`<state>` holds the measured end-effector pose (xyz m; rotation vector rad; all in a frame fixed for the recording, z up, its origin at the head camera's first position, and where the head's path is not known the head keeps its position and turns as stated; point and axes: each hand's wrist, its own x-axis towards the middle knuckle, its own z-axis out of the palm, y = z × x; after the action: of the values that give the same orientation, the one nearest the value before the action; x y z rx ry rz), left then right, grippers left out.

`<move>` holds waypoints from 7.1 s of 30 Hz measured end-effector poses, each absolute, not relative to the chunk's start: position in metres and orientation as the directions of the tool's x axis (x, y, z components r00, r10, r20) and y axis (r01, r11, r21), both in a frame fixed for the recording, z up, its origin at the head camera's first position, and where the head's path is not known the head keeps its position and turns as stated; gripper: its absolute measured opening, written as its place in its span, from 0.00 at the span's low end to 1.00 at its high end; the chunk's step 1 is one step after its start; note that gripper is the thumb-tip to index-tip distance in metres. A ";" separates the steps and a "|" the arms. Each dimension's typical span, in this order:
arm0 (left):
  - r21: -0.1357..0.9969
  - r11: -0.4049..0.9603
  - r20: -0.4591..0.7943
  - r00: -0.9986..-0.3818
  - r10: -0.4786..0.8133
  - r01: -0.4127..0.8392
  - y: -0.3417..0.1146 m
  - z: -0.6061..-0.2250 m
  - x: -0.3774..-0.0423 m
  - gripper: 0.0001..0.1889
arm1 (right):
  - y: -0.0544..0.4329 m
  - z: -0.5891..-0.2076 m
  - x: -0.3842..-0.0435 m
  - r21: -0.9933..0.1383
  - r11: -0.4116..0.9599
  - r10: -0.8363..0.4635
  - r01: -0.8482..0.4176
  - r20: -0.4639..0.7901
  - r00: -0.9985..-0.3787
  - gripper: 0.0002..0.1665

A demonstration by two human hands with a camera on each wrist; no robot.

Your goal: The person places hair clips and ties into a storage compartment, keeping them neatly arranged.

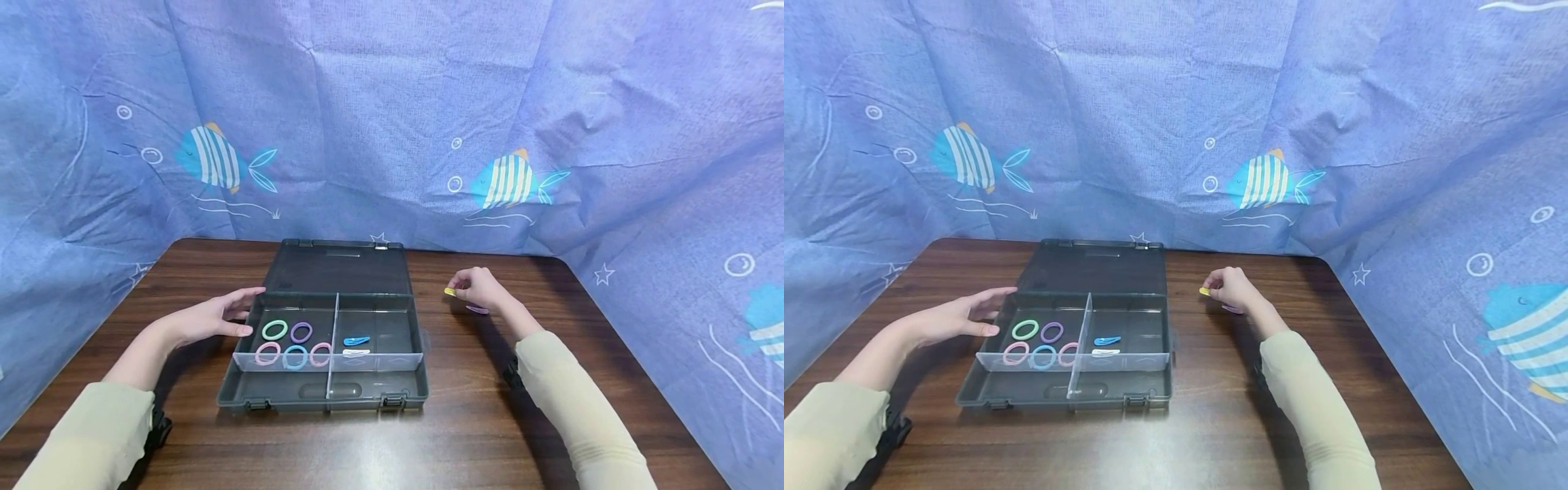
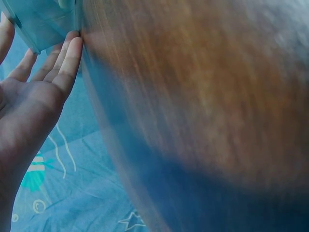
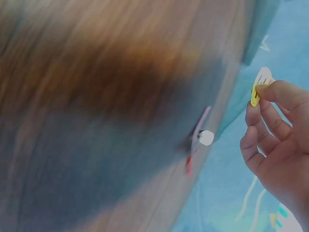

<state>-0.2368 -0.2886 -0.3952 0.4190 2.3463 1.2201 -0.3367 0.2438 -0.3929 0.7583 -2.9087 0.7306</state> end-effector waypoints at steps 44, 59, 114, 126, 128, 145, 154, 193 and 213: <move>0.820 0.568 -0.252 -0.846 0.469 0.070 -0.289 -0.393 -0.235 0.43 | 0.166 -0.329 -0.296 -0.594 0.593 -0.466 -0.544 0.297 -0.833 0.05; 0.829 0.554 -0.244 -0.843 0.479 0.075 -0.288 -0.390 -0.233 0.44 | 0.133 -0.333 -0.291 -0.622 0.510 -0.562 -0.595 0.283 -0.777 0.07; 0.839 0.543 -0.264 -0.836 0.481 0.047 -0.288 -0.391 -0.235 0.44 | 0.068 -0.410 -0.301 -0.488 0.551 -0.777 -0.677 -0.004 -0.630 0.03; 0.841 0.539 -0.258 -0.837 0.483 0.051 -0.290 -0.393 -0.237 0.44 | 0.066 -0.408 -0.298 -0.466 0.541 -0.792 -0.700 -0.003 -0.610 0.05; 0.840 0.540 -0.261 -0.837 0.481 0.048 -0.290 -0.394 -0.237 0.45 | 0.067 -0.407 -0.298 -0.465 0.534 -0.796 -0.706 0.006 -0.605 0.05; 0.843 0.536 -0.263 -0.834 0.485 0.047 -0.289 -0.391 -0.236 0.44 | 0.084 -0.374 -0.290 -0.442 0.519 -0.812 -0.731 0.010 -0.583 0.08; 0.841 0.540 -0.269 -0.836 0.479 0.039 -0.287 -0.389 -0.237 0.44 | 0.100 -0.356 -0.291 -0.479 0.464 -0.837 -0.746 0.039 -0.546 0.09; 0.782 0.609 -0.192 -0.876 0.443 0.136 -0.288 -0.391 -0.221 0.43 | 0.235 -0.351 -0.278 -0.534 0.654 -0.548 -0.536 0.154 -0.822 0.07; 0.736 0.634 -0.044 -0.918 0.394 0.237 -0.279 -0.398 -0.212 0.37 | 0.282 -0.393 -0.293 -0.472 0.712 -0.422 -0.519 0.302 -0.855 0.07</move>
<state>-0.2125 -0.2793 -0.3979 0.5189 2.6541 1.1534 -0.2933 0.2823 -0.3930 0.7613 -2.7450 0.8353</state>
